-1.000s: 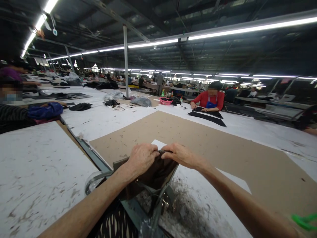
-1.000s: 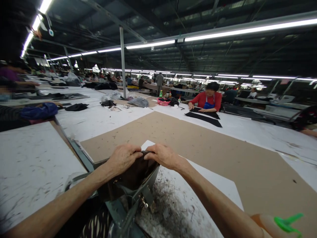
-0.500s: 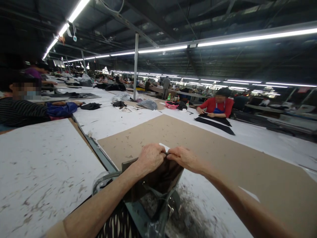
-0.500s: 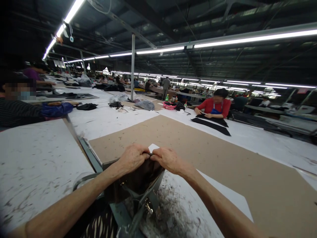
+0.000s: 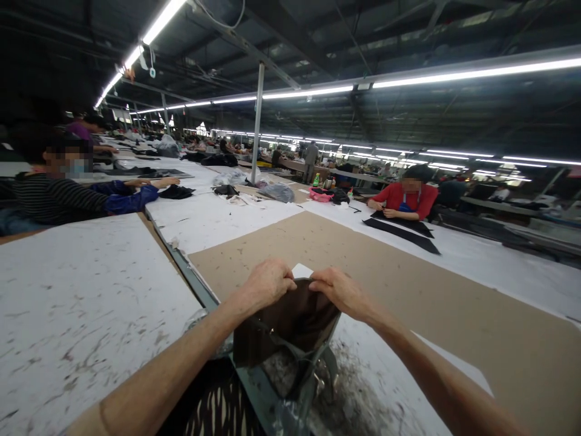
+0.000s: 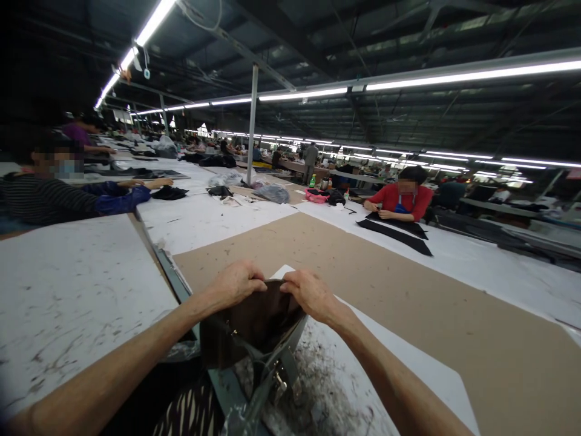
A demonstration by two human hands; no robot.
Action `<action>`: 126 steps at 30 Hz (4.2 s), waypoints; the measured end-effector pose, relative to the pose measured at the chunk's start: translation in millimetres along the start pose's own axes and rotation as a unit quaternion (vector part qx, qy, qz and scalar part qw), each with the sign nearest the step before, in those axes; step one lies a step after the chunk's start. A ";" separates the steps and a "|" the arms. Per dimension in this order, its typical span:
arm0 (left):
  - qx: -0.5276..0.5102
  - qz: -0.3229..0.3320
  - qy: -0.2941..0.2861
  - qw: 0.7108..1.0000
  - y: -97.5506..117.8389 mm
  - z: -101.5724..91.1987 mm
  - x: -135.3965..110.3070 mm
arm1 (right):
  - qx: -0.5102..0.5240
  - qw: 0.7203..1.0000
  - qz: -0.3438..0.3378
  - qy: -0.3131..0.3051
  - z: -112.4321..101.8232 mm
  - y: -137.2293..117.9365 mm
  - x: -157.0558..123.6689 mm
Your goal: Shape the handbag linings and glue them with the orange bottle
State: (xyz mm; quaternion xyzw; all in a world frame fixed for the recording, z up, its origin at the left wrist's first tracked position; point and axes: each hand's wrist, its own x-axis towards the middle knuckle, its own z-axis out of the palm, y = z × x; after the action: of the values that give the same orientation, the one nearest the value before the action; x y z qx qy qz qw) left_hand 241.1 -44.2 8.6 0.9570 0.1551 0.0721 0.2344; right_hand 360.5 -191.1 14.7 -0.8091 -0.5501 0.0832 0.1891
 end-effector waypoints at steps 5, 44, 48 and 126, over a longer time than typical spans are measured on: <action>0.036 -0.023 0.037 0.998 -16.7 -12.4 -29.2 | -0.032 0.999 0.005 0.000 1.2 -2.5 4.1; -0.082 -0.021 0.108 0.991 -40.5 -0.5 -93.4 | 0.006 1.000 -0.008 -0.014 2.0 -6.0 13.2; -0.092 -0.013 0.084 0.992 -33.2 5.0 -113.0 | 0.080 0.988 0.100 -0.083 -5.2 8.7 -8.0; 0.172 -0.068 0.124 0.975 -84.5 -44.2 -15.2 | -0.126 0.992 -0.025 0.011 60.6 -79.5 105.7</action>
State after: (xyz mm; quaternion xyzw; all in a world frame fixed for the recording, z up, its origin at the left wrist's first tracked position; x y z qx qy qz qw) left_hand 195.2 40.8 6.7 0.9537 0.2578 0.1467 0.0492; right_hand 311.7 -55.0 -1.3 -0.8135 -0.5739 0.0000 0.0940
